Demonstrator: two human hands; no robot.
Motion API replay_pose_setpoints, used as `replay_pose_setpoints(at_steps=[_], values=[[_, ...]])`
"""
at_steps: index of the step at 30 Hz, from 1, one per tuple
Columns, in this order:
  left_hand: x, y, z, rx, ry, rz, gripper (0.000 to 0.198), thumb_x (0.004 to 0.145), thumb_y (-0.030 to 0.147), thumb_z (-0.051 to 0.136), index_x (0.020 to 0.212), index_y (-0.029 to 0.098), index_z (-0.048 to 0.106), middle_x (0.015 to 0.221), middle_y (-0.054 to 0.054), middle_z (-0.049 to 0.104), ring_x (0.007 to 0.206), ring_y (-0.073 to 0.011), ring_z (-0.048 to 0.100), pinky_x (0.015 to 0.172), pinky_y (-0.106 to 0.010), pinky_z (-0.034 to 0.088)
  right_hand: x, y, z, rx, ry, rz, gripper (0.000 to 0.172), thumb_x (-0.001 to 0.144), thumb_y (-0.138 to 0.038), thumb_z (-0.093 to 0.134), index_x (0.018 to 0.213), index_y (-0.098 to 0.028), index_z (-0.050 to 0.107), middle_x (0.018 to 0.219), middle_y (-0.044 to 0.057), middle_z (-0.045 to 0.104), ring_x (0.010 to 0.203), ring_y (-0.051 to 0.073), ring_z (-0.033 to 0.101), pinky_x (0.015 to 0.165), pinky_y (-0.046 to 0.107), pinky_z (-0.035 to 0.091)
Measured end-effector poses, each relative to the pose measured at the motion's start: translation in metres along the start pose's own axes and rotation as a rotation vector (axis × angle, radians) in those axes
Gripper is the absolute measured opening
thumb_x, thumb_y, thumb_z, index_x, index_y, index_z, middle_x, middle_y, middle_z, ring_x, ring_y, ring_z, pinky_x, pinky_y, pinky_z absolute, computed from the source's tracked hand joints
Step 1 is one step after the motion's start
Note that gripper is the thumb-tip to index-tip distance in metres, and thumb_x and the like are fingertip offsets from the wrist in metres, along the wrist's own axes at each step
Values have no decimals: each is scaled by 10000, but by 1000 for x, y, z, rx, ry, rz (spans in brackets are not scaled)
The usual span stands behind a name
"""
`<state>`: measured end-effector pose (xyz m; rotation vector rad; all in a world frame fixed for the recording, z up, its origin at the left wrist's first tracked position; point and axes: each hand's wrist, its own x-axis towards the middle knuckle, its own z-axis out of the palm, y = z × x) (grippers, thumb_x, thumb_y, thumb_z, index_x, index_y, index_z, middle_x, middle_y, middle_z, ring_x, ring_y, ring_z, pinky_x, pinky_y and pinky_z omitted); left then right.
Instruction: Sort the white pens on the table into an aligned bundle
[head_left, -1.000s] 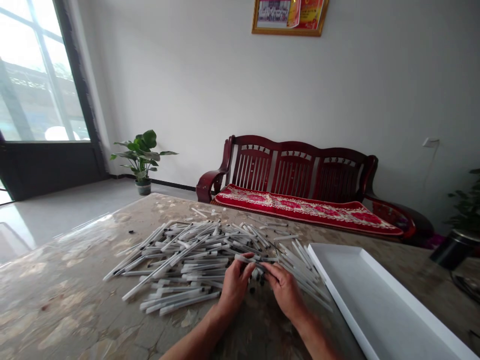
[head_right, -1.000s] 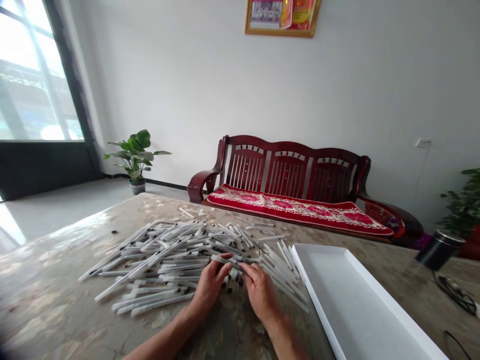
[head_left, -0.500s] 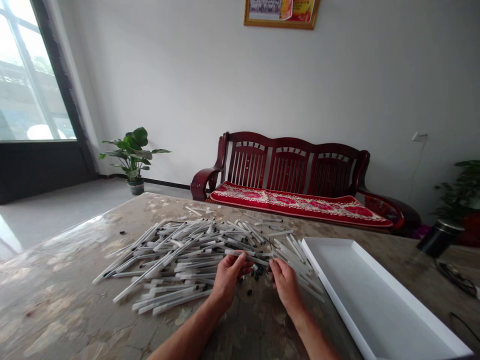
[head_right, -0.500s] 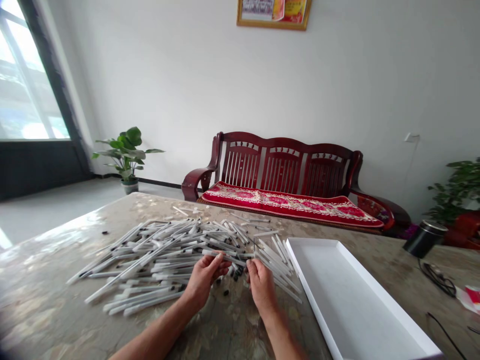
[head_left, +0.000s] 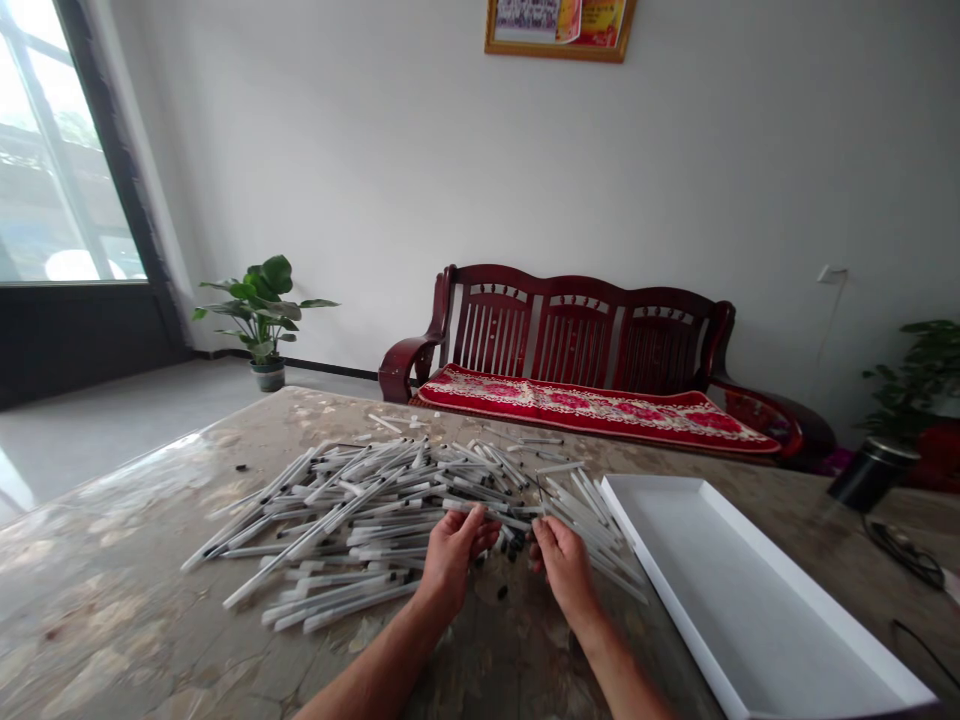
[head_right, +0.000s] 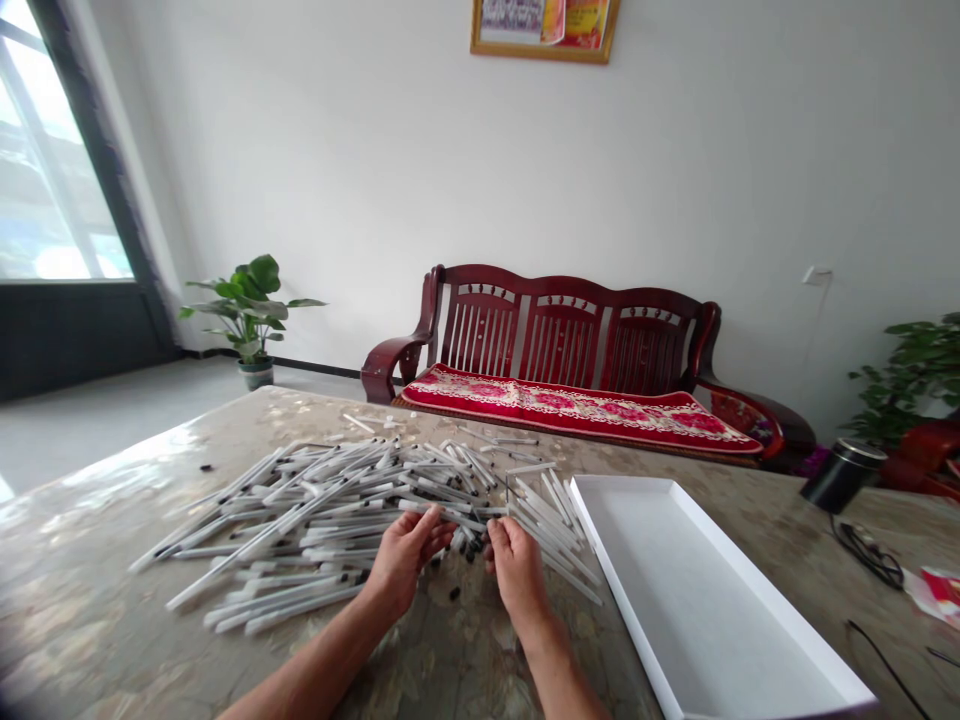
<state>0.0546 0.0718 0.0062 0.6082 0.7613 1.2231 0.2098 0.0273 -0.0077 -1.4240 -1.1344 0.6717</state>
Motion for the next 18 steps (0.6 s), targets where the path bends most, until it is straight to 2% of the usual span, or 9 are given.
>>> replay_pose_setpoints(at_steps=[2,4,6,8,11,14,18], values=[[0,0,0,-5,7,3,491,434,455,930,709,150,659,666,-13,709,641,-167,702,643,-265,572,1,-1,0,-7,2,-43,489,787,-683,561,661,-212,603,553,18,608,471,179,587,415,254,427],[0,0,0,-16,12,5,485,433,453,930,699,152,658,672,-16,714,649,-170,705,648,-265,574,0,-1,0,9,4,-69,429,784,-631,601,739,-206,641,651,40,671,568,205,653,450,252,454],[0,1,0,-24,13,3,484,430,452,932,699,151,664,685,-22,722,655,-170,706,654,-265,576,0,-1,0,38,-1,-59,409,777,-602,628,845,-200,664,773,66,718,660,230,694,450,246,459],[0,1,0,-27,15,-2,488,422,450,935,700,150,670,685,-22,724,654,-167,705,651,-261,576,-1,1,0,53,12,-25,445,802,-621,593,917,-198,665,826,77,730,650,229,694,415,241,434],[0,1,0,-25,13,-2,491,418,451,937,698,148,671,675,-16,719,644,-158,699,638,-251,573,0,4,0,23,23,21,498,838,-671,505,818,-196,655,673,51,688,503,197,627,387,250,401],[1,1,0,-22,10,2,488,418,450,937,693,149,670,666,-10,714,633,-150,695,631,-244,571,1,4,0,9,0,-6,475,811,-657,550,667,-209,607,538,15,610,447,178,578,436,267,441],[2,0,-1,-25,19,11,491,415,458,935,692,151,670,675,-15,720,636,-157,700,637,-253,578,1,-1,0,52,12,-66,376,756,-571,648,811,-199,656,711,44,690,591,202,643,453,253,445]])
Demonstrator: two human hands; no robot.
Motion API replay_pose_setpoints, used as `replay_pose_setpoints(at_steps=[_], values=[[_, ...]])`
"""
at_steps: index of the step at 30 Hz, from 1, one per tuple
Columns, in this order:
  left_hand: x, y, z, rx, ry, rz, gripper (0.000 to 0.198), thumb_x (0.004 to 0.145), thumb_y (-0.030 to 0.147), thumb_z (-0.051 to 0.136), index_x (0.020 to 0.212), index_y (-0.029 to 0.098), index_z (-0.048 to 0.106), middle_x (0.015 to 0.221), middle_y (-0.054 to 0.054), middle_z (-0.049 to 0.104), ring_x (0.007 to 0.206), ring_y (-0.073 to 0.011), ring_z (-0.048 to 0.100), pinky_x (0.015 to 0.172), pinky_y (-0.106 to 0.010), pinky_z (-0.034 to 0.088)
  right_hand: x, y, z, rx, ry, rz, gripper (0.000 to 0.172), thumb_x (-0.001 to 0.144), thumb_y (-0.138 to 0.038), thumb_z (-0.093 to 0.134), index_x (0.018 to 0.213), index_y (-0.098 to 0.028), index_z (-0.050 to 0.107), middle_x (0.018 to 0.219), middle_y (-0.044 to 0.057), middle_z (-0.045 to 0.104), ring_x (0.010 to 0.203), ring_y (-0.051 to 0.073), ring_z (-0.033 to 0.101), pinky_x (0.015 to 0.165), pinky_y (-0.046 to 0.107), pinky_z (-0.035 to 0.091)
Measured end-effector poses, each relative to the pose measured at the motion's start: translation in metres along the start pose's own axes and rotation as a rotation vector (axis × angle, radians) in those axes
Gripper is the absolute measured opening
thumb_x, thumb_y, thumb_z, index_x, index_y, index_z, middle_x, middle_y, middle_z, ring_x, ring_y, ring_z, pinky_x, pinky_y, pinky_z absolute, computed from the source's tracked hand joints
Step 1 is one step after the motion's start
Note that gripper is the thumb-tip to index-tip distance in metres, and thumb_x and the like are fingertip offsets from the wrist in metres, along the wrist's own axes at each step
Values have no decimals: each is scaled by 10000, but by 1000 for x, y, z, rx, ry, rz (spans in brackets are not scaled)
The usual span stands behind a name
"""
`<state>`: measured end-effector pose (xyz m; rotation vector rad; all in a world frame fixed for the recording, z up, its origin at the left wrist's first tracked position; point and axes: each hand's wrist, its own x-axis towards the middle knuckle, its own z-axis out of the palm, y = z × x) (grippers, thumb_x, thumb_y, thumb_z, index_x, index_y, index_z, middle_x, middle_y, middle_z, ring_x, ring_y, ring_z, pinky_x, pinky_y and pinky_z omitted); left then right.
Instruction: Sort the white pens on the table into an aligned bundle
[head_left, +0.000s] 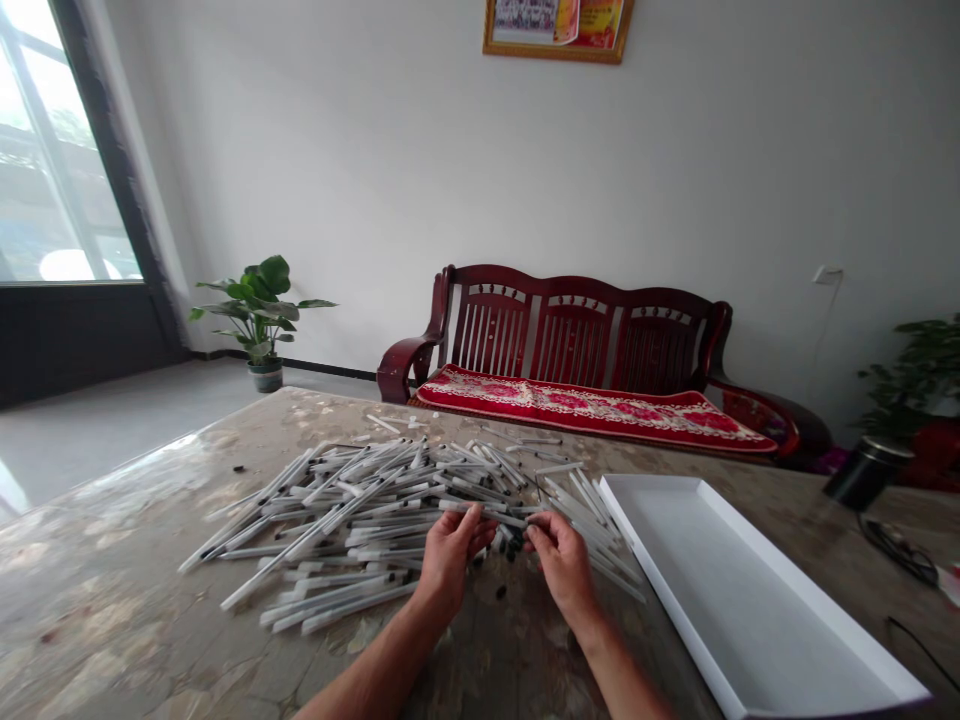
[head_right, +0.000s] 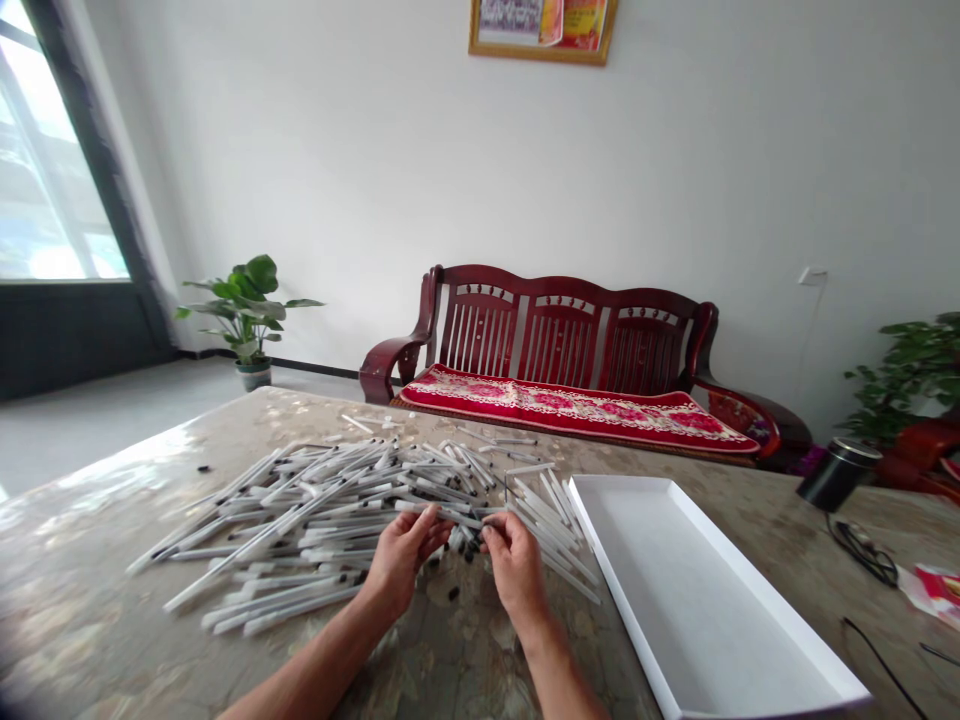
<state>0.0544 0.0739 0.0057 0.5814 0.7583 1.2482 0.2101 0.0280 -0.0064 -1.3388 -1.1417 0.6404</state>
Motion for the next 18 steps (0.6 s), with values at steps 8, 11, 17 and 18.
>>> replay_pose_setpoints(at_steps=[8,11,17,18], values=[[1,-3,-1,20,-2,7,481,449,457,922,722,150,671,694,-19,724,650,-160,700,652,-260,573,0,4,-1,-35,-22,74,520,820,-690,514,680,-202,630,542,20,609,450,171,556,438,270,438],[0,-3,-1,18,3,10,485,444,463,919,713,150,664,688,-19,724,655,-167,702,661,-268,572,1,3,0,-19,-9,-5,430,788,-617,616,705,-197,656,596,25,652,524,178,602,509,271,493],[-2,1,1,13,11,13,488,434,459,923,707,149,663,693,-22,725,659,-167,701,661,-266,569,-2,-2,1,16,-16,85,521,806,-680,538,907,-189,679,764,73,720,572,208,642,367,239,374],[-3,1,1,17,14,14,485,436,457,923,706,149,662,686,-20,721,655,-167,701,658,-266,568,-2,-2,0,2,-34,113,552,816,-712,495,860,-191,674,718,70,708,545,206,631,358,241,358]])
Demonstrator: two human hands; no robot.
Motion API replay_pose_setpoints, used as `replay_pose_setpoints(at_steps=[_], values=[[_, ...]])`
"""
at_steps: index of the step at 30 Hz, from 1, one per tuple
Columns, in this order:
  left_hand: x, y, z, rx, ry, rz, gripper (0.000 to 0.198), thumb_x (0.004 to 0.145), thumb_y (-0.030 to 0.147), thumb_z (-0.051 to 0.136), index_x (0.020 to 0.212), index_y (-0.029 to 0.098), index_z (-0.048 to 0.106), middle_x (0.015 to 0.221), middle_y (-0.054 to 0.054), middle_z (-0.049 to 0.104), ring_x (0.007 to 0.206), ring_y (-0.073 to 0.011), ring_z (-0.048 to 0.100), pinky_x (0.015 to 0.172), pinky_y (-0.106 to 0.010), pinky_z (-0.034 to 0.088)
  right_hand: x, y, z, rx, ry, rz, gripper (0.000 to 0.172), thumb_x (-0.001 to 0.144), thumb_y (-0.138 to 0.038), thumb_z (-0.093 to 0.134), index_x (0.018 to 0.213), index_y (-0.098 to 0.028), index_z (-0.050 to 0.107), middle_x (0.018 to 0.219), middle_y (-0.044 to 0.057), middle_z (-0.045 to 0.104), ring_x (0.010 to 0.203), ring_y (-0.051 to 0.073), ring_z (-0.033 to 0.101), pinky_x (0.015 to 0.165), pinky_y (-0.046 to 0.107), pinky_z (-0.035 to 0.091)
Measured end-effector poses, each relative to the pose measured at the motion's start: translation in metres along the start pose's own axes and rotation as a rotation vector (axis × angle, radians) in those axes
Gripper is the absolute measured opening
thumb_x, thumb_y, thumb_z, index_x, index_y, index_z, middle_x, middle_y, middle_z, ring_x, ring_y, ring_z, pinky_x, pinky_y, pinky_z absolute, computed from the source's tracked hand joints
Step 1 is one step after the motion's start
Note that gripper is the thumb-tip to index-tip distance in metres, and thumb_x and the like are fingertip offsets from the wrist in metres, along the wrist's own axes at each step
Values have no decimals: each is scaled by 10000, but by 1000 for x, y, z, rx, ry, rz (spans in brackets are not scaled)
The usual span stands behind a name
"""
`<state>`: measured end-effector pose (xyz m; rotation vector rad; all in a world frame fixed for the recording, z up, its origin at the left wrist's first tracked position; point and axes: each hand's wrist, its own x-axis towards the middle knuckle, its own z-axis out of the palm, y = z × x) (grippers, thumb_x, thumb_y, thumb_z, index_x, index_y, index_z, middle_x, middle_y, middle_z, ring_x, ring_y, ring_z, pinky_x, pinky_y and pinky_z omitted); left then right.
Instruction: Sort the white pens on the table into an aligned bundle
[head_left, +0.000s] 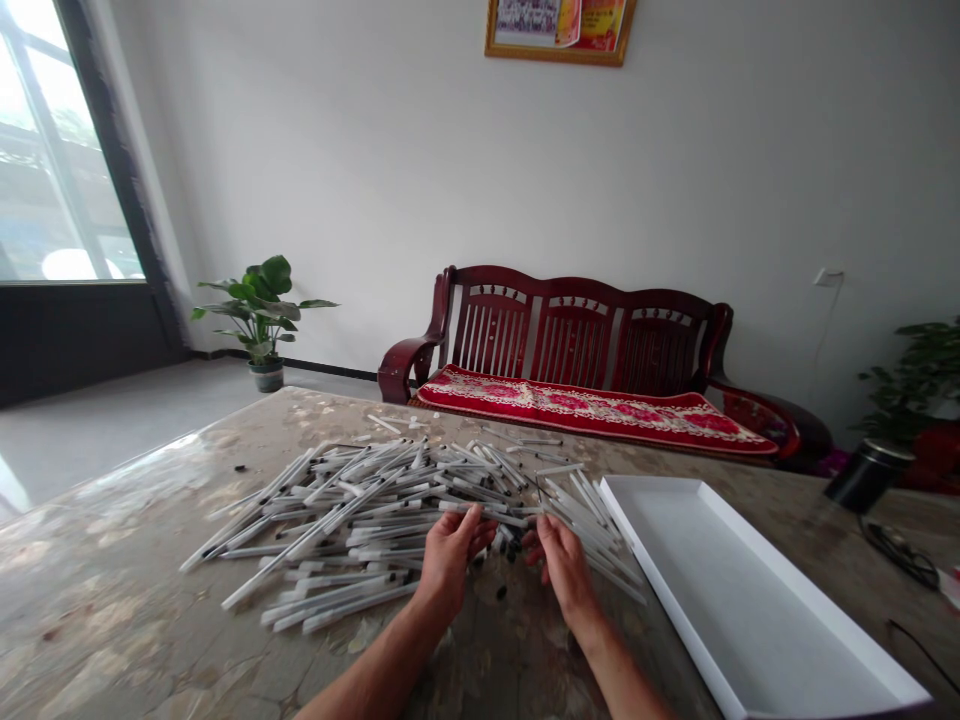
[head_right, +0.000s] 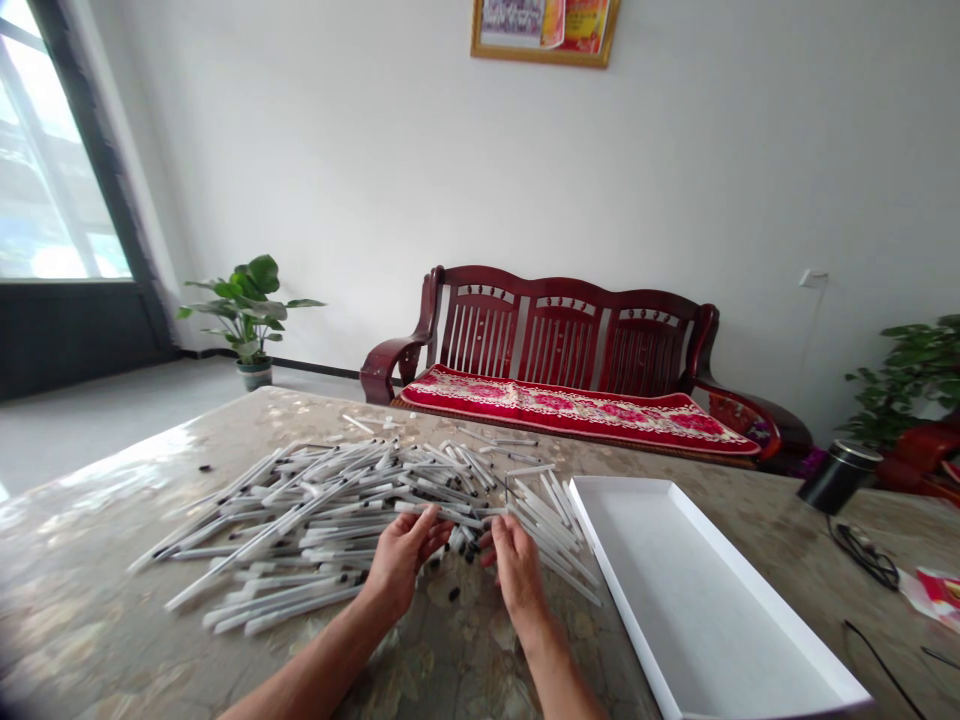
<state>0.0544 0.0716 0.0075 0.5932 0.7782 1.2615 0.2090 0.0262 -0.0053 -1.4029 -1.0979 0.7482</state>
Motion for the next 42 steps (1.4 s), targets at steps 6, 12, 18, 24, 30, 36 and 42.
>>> replay_pose_setpoints(at_steps=[6,12,18,24,30,36,42], values=[[0,-2,-1,8,20,13,468,448,452,917,677,146,647,644,-11,697,636,-170,699,640,-267,567,3,4,0,-29,1,-78,456,785,-654,585,696,-212,648,606,45,678,534,214,638,440,276,455],[0,-1,-2,1,48,25,450,472,447,909,670,145,640,648,-21,705,623,-172,703,618,-265,578,3,6,2,-88,72,-177,247,808,-425,611,835,-202,714,737,56,743,683,226,699,530,265,508],[6,1,-6,-26,87,40,391,515,385,905,658,160,619,647,-16,699,629,-172,709,622,-264,593,7,17,-3,-131,140,-234,212,805,-364,609,864,-197,726,800,61,760,752,219,705,705,298,554],[6,-3,-6,13,57,41,381,539,397,892,675,161,627,654,-19,698,637,-174,708,628,-267,585,3,13,-2,-136,80,-254,301,808,-389,648,1015,-188,731,946,86,768,837,239,708,775,328,557],[4,-5,-5,6,24,16,425,512,428,900,704,149,643,678,-19,711,637,-172,705,628,-266,577,5,11,-3,-160,101,-243,314,852,-479,583,803,-194,707,734,47,726,706,206,662,681,279,515],[13,8,-9,-79,187,123,342,613,341,868,734,160,604,674,-15,700,659,-170,717,625,-253,575,14,18,-24,-217,347,-183,332,830,-509,504,762,-212,637,668,31,663,635,207,601,623,302,477],[16,13,-10,-72,244,194,309,653,346,828,775,171,605,704,-3,691,669,-171,718,623,-257,568,16,19,-33,-317,379,-169,332,827,-517,488,753,-229,637,699,40,674,672,225,603,657,326,468]])
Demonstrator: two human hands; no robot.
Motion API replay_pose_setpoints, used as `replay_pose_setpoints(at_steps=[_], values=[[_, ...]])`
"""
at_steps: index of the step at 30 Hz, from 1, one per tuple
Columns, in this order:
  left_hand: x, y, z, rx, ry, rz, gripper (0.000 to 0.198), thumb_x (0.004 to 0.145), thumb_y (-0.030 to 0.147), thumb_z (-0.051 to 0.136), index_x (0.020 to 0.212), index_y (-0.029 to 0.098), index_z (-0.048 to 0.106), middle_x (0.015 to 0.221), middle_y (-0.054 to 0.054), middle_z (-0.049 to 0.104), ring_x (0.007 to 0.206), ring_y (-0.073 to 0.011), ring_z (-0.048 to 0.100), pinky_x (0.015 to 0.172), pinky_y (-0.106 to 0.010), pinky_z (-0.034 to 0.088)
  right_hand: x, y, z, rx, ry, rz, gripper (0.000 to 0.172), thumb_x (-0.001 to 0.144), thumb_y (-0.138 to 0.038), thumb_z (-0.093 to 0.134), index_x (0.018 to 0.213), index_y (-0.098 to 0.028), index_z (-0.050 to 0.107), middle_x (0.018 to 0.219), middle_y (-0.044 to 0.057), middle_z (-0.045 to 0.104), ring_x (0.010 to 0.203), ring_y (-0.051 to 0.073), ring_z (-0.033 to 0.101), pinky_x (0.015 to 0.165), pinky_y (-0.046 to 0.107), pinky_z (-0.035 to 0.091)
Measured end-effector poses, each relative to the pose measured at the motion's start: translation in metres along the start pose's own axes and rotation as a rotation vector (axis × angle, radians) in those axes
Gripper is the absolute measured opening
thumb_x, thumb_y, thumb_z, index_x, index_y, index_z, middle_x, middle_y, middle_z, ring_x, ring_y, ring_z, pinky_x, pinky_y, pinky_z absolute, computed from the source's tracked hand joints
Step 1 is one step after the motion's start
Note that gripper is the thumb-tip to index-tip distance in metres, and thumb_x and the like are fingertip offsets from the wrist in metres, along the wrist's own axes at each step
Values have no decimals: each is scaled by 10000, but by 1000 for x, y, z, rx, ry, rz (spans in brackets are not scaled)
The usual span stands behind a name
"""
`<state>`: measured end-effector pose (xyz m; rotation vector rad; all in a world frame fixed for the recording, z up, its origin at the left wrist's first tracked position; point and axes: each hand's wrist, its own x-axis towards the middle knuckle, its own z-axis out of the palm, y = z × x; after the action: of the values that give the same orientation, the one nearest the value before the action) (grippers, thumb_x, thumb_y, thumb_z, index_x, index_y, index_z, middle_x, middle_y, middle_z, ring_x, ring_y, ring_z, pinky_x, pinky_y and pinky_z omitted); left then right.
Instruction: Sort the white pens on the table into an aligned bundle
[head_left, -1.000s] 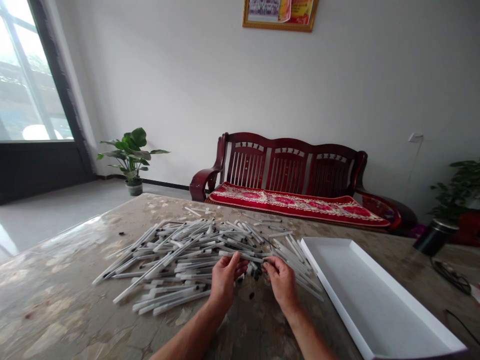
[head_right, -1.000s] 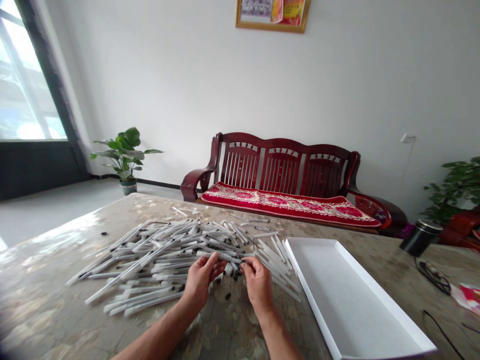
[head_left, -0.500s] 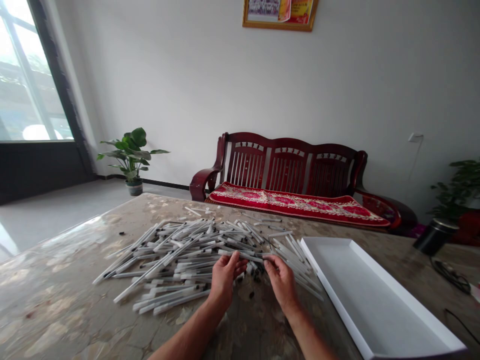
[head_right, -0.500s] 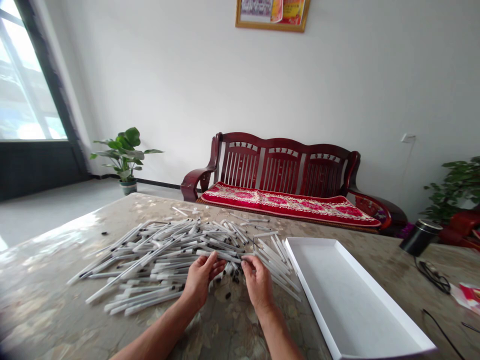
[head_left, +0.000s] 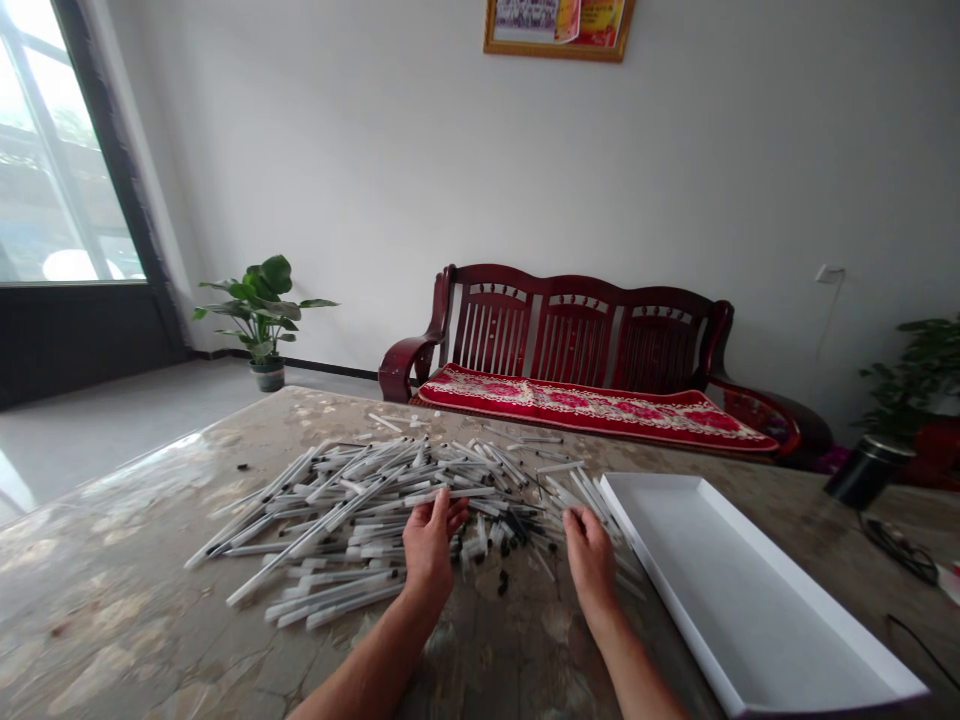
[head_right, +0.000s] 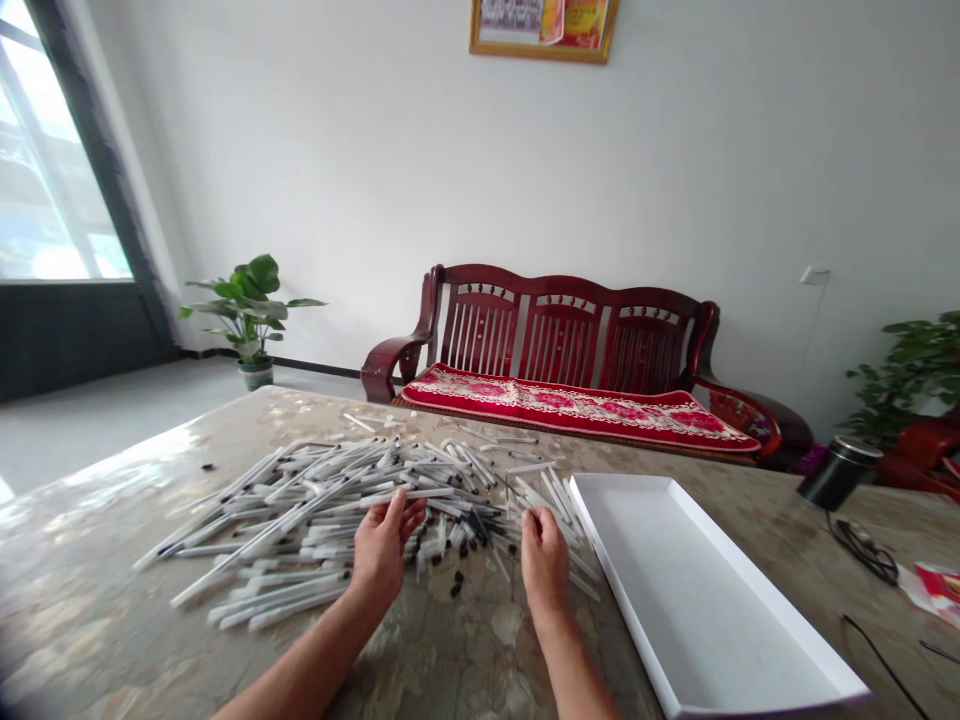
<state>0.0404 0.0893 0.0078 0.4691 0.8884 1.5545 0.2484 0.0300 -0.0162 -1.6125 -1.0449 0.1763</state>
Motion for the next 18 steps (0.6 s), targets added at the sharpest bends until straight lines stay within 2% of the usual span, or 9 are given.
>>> replay_pose_setpoints(at_steps=[4,6,9,11,14,18], values=[[-9,-8,1,54,-125,-58,434,554,416,878,805,166,627,699,-4,697,668,-179,714,600,-251,551,-8,-13,2,-12,-62,-115,385,883,-522,454,840,-225,695,882,80,710,873,244,636,815,342,478],[-15,-13,1,74,-193,-98,467,526,445,889,797,162,636,698,-7,701,664,-177,709,609,-256,554,-14,-22,4,42,-135,-142,418,922,-531,422,917,-225,708,920,75,712,904,234,641,837,326,476],[-22,-16,2,116,-270,-134,477,524,468,890,792,156,649,707,-11,706,649,-165,697,601,-249,550,-22,-31,7,130,-365,-98,445,944,-558,418,993,-227,710,760,26,693,717,201,635,672,277,466],[-24,-15,3,153,-298,-133,476,552,491,875,808,150,663,753,-35,728,662,-159,692,604,-243,547,-25,-33,10,137,-466,-81,427,926,-565,465,925,-220,715,612,-8,628,588,180,582,577,259,417],[-24,-12,3,142,-299,-117,500,629,564,807,890,157,678,867,-81,760,744,-178,706,670,-270,565,-25,-32,14,124,-496,-69,396,921,-524,480,800,-209,687,497,-36,539,501,157,514,533,250,370],[-24,-9,2,92,-301,-82,499,652,612,763,852,166,664,870,-86,765,792,-203,717,712,-299,574,-24,-29,15,124,-476,-77,318,912,-441,495,814,-205,685,542,-19,594,527,163,562,550,251,410]])
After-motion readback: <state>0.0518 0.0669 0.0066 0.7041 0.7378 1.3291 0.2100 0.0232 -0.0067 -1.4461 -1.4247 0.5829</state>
